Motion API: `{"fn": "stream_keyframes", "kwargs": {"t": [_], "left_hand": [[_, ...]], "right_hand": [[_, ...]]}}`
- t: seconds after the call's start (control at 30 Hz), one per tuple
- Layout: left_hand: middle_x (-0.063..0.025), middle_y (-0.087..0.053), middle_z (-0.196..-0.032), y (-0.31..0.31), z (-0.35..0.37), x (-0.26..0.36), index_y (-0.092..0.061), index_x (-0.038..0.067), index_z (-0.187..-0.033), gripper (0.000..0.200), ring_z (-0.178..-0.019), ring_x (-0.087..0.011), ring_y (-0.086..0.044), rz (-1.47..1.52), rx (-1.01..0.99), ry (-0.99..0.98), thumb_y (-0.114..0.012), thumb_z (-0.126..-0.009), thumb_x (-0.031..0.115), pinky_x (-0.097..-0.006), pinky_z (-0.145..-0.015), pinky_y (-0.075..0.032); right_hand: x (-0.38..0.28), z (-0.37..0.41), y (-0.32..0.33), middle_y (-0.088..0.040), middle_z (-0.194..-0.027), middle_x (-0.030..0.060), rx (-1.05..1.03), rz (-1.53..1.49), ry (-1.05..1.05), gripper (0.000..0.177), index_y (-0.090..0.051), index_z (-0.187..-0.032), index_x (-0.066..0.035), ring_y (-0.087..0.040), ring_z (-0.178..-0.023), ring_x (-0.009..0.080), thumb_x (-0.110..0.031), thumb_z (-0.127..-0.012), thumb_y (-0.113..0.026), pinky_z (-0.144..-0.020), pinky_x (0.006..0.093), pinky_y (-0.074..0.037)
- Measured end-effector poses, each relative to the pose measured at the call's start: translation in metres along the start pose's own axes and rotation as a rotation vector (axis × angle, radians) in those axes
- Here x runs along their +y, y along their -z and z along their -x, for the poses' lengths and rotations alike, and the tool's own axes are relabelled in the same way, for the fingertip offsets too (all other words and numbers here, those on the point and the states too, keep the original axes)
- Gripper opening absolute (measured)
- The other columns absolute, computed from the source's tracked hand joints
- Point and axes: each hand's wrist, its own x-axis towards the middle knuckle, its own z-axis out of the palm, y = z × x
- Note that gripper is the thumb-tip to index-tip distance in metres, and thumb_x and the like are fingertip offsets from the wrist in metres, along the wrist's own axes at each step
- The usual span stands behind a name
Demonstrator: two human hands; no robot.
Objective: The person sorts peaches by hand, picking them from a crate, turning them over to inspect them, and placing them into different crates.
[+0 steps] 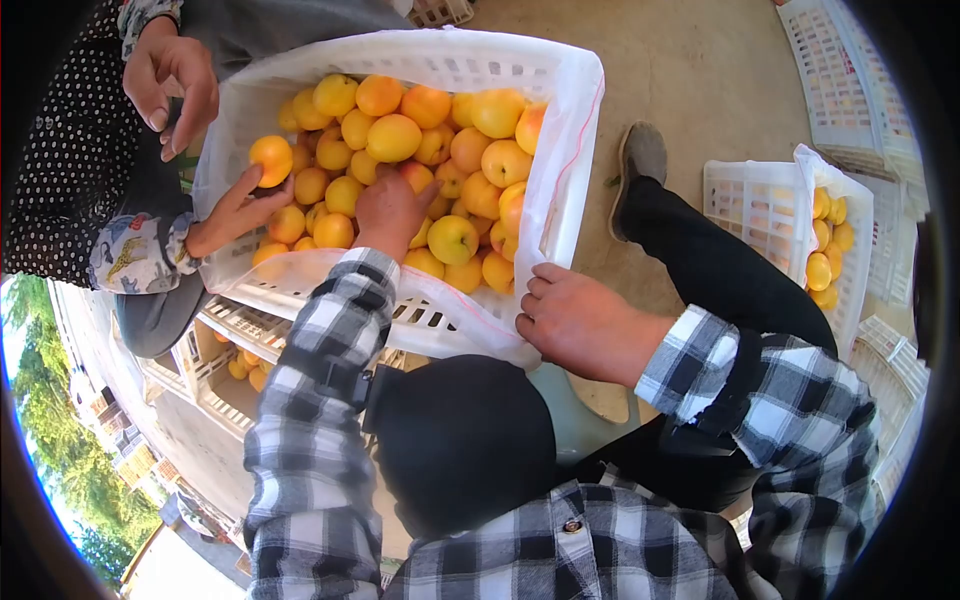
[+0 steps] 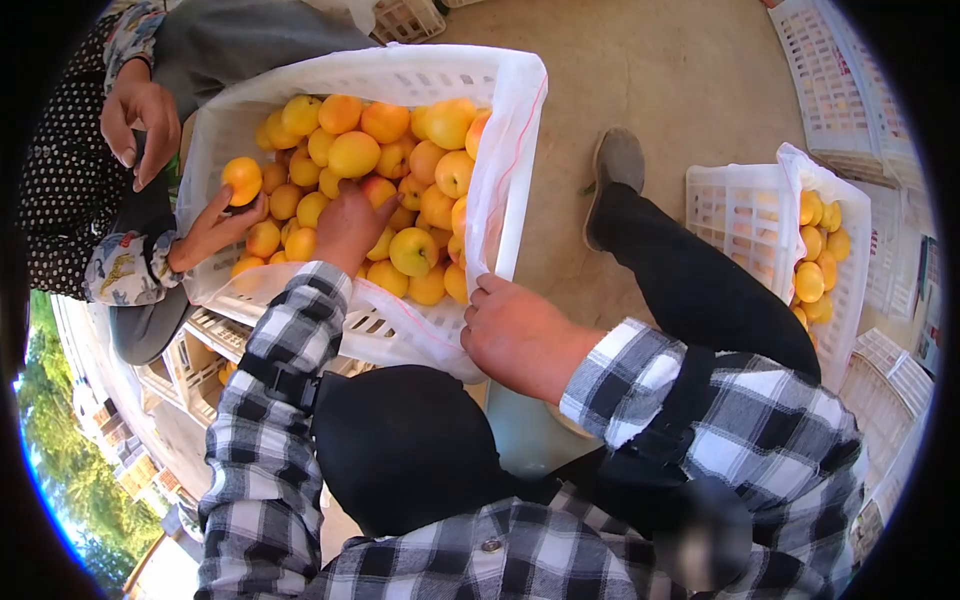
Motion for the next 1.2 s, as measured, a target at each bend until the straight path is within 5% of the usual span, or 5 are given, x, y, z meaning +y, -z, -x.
{"fn": "stream_keyframes", "kwargs": {"t": [0.6, 0.7, 0.97, 1.03, 1.2], "left_hand": [[-0.0255, -0.067, -0.096, 0.018, 0.005, -0.010, -0.051, -0.005, -0.109, 0.070, -0.090, -0.0395, -0.066, 0.108, -0.050, 0.109, -0.071, -0.076, 0.054, -0.0468, -0.076, -0.054], [-0.0189, -0.069, -0.092, 0.029, -0.002, -0.025, -0.053, 0.000, -0.117, 0.071, -0.085, -0.0390, -0.067, 0.130, -0.195, 0.151, -0.069, -0.078, 0.057, -0.0458, -0.072, -0.053], [-0.0183, -0.058, -0.111, 0.017, 0.049, -0.013, -0.052, 0.001, -0.117, 0.055, -0.101, -0.0365, -0.059, -0.022, -0.092, -0.309, -0.073, -0.080, 0.036, -0.0456, -0.080, -0.050], [-0.0194, -0.058, -0.106, 0.009, 0.053, -0.008, -0.053, 0.003, -0.109, 0.055, -0.100, -0.0349, -0.058, 0.122, 0.040, -0.709, -0.078, -0.073, 0.035, -0.0424, -0.084, -0.048], [-0.0174, -0.055, -0.115, -0.005, 0.048, 0.017, -0.050, 0.005, -0.124, 0.072, -0.110, -0.0358, -0.053, -0.071, -0.297, -0.634, -0.083, -0.066, 0.034, -0.0418, -0.089, -0.047]], "right_hand": [[0.001, 0.001, 0.001, -0.067, -0.079, 0.0054, 0.023, -0.022, 0.020, 0.009, -0.070, -0.075, -0.008, -0.061, -0.086, 0.0214, -0.009, -0.070, -0.063, -0.086, 0.0304, -0.045], [0.003, 0.003, -0.004, -0.064, -0.079, 0.0049, 0.023, -0.030, 0.012, 0.010, -0.067, -0.075, -0.008, -0.059, -0.085, 0.0216, -0.014, -0.068, -0.067, -0.087, 0.0310, -0.045], [0.004, 0.003, -0.004, -0.063, -0.079, 0.0052, -0.010, -0.035, 0.009, 0.013, -0.064, -0.077, -0.006, -0.059, -0.086, 0.0218, -0.016, -0.067, -0.067, -0.088, 0.0315, -0.044], [0.003, 0.003, -0.006, -0.063, -0.078, 0.0053, 0.021, -0.026, 0.015, 0.012, -0.064, -0.076, -0.006, -0.059, -0.085, 0.0218, -0.015, -0.068, -0.066, -0.088, 0.0310, -0.044], [0.003, 0.002, -0.003, -0.063, -0.079, 0.0052, -0.018, -0.026, 0.005, 0.014, -0.064, -0.076, -0.006, -0.059, -0.086, 0.0218, -0.016, -0.066, -0.068, -0.088, 0.0308, -0.044]]}}
